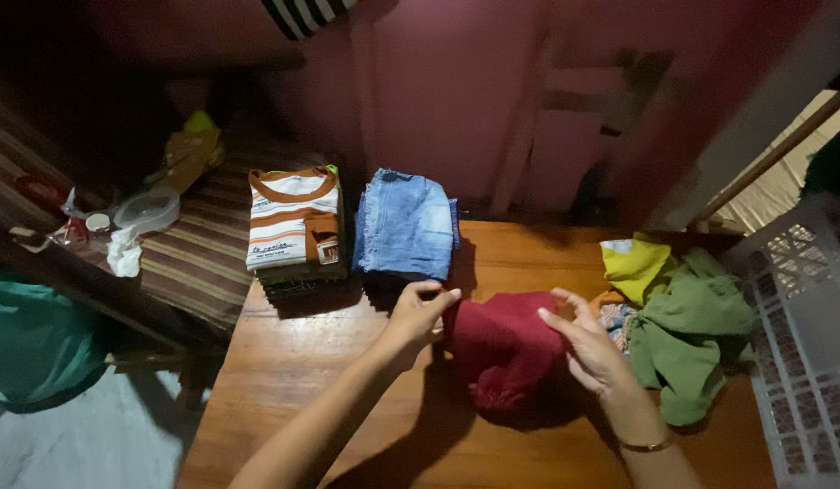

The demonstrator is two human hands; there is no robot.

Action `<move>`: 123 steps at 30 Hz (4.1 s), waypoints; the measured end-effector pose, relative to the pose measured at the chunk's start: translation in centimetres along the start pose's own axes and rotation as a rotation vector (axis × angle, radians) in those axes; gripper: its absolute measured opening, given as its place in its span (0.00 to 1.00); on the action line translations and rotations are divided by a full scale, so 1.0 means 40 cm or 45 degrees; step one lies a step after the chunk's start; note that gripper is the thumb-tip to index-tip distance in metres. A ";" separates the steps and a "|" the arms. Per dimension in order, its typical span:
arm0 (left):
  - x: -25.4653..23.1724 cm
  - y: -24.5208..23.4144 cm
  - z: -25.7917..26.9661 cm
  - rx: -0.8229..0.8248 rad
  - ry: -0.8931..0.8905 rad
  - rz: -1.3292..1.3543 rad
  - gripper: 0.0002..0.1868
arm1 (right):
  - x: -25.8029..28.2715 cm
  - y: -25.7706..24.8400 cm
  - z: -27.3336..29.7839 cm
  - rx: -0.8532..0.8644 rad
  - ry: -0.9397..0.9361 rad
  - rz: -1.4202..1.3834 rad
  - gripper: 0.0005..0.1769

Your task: The person folds several garments on a wooden table, including a maroon t-shirt, a green long-sleeved shirt, and a patterned cloth. Each item is smoothed, folded into a compact rectangle, and stacked on top of previously folded clothes.

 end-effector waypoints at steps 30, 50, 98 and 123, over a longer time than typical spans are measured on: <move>0.099 0.013 0.021 -0.184 0.425 -0.978 0.28 | -0.098 -0.166 0.012 -0.313 -0.242 0.843 0.40; 0.123 0.048 0.104 -0.248 0.801 -1.334 0.13 | -0.008 0.010 0.144 -0.521 -0.673 1.553 0.27; 0.061 0.117 0.074 0.323 1.310 -1.169 0.35 | -0.064 0.092 -0.044 0.323 -0.208 1.564 0.29; -0.225 -0.150 0.067 0.184 0.616 0.075 0.47 | 0.087 0.379 -0.176 0.062 -0.510 -0.046 0.20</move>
Point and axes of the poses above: each hand's wrist, its own z-axis away from the middle knuckle, its own y-axis out of the palm, x = y × z, the point moved 4 cm from there along -z, towards the middle knuckle, and after that the axes turned 7 degrees about -z, right-handed, at the moved point
